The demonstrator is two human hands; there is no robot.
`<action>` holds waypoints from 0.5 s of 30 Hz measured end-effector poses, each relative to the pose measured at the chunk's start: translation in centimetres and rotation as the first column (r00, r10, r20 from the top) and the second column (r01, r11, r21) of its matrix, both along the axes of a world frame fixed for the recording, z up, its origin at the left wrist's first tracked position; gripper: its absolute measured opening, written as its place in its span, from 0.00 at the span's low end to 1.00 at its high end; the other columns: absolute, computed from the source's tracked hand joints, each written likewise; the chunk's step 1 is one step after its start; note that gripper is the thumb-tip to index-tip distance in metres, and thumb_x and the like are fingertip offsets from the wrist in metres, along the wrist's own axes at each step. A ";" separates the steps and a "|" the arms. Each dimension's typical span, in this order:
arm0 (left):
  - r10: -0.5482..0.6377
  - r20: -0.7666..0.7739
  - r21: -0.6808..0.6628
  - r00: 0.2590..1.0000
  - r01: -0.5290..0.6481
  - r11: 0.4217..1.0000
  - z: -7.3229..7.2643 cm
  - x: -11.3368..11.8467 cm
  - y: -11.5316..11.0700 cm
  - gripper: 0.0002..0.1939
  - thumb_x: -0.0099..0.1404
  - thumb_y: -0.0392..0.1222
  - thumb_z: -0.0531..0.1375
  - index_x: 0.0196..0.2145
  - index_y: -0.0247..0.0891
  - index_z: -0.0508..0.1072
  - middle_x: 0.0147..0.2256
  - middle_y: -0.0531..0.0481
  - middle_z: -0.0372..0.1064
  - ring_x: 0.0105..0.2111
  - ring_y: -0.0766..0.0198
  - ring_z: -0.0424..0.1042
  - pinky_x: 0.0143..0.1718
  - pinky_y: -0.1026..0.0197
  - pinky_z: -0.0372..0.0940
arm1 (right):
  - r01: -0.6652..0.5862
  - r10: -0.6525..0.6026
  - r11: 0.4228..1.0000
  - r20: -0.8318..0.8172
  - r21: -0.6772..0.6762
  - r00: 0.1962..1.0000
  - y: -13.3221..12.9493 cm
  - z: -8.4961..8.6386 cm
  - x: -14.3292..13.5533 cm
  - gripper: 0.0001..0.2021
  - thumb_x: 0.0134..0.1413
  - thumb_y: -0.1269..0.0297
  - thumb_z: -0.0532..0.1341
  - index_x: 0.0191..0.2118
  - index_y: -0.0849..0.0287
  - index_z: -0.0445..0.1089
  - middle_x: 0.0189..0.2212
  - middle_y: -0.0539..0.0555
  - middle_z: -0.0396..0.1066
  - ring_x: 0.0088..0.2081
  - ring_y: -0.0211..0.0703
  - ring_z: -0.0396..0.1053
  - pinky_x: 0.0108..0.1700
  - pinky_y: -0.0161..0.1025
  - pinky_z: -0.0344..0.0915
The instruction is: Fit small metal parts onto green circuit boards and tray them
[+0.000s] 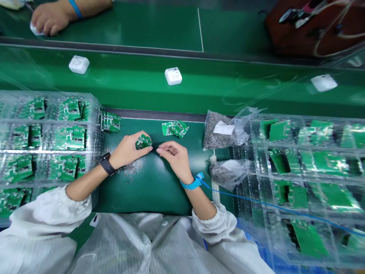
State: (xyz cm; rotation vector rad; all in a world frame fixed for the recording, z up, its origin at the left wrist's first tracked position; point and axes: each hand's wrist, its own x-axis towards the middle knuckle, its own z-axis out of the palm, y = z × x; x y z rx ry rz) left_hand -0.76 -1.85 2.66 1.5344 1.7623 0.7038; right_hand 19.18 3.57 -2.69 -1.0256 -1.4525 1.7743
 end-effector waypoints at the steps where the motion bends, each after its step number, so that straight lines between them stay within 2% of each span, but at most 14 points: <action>1: -0.006 -0.013 -0.004 1.000 0.006 1.000 0.0 0.0 0.0 0.13 0.65 0.51 0.63 0.43 0.42 0.74 0.43 0.52 0.79 0.42 0.56 0.76 0.45 0.57 0.66 | 0.004 -0.004 1.000 -0.017 -0.024 1.000 0.2 -0.1 -0.3 0.11 0.50 0.55 0.73 0.35 0.53 0.77 0.31 0.51 0.77 0.34 0.45 0.74 0.41 0.45 0.73; 5: -0.016 -0.076 0.006 0.997 0.017 1.000 -0.1 0.0 -0.1 0.13 0.65 0.51 0.63 0.43 0.42 0.74 0.40 0.53 0.79 0.36 0.59 0.76 0.39 0.60 0.65 | -0.080 0.073 0.990 -0.070 -0.117 0.995 0.6 -0.6 -1.1 0.13 0.52 0.52 0.72 0.39 0.53 0.80 0.33 0.52 0.80 0.35 0.46 0.76 0.45 0.49 0.75; 9: -0.029 -0.241 0.007 0.970 0.031 0.999 -0.7 -0.2 -0.3 0.17 0.66 0.57 0.63 0.44 0.42 0.75 0.37 0.51 0.79 0.33 0.56 0.77 0.34 0.60 0.62 | -0.087 0.075 0.986 -0.085 -0.141 0.994 0.6 -1.0 -1.3 0.13 0.51 0.51 0.72 0.38 0.53 0.79 0.34 0.52 0.80 0.35 0.44 0.77 0.45 0.48 0.75; 11: -0.067 -0.342 0.006 0.937 0.074 0.997 -1.1 -0.2 -0.3 0.18 0.67 0.58 0.61 0.45 0.42 0.75 0.36 0.49 0.79 0.33 0.54 0.77 0.33 0.59 0.61 | -0.081 0.066 0.985 -0.099 -0.150 0.993 0.5 -1.3 -1.3 0.14 0.50 0.53 0.74 0.38 0.53 0.77 0.33 0.51 0.80 0.34 0.43 0.77 0.44 0.45 0.74; 15: -0.189 -0.475 0.016 0.860 0.222 0.975 -1.7 -0.3 -0.5 0.14 0.72 0.53 0.57 0.45 0.41 0.75 0.36 0.48 0.79 0.34 0.54 0.78 0.34 0.58 0.61 | -0.109 0.096 0.984 -0.093 -0.140 0.991 0.4 -1.5 -1.4 0.16 0.49 0.53 0.74 0.37 0.54 0.72 0.30 0.49 0.78 0.32 0.41 0.76 0.39 0.40 0.71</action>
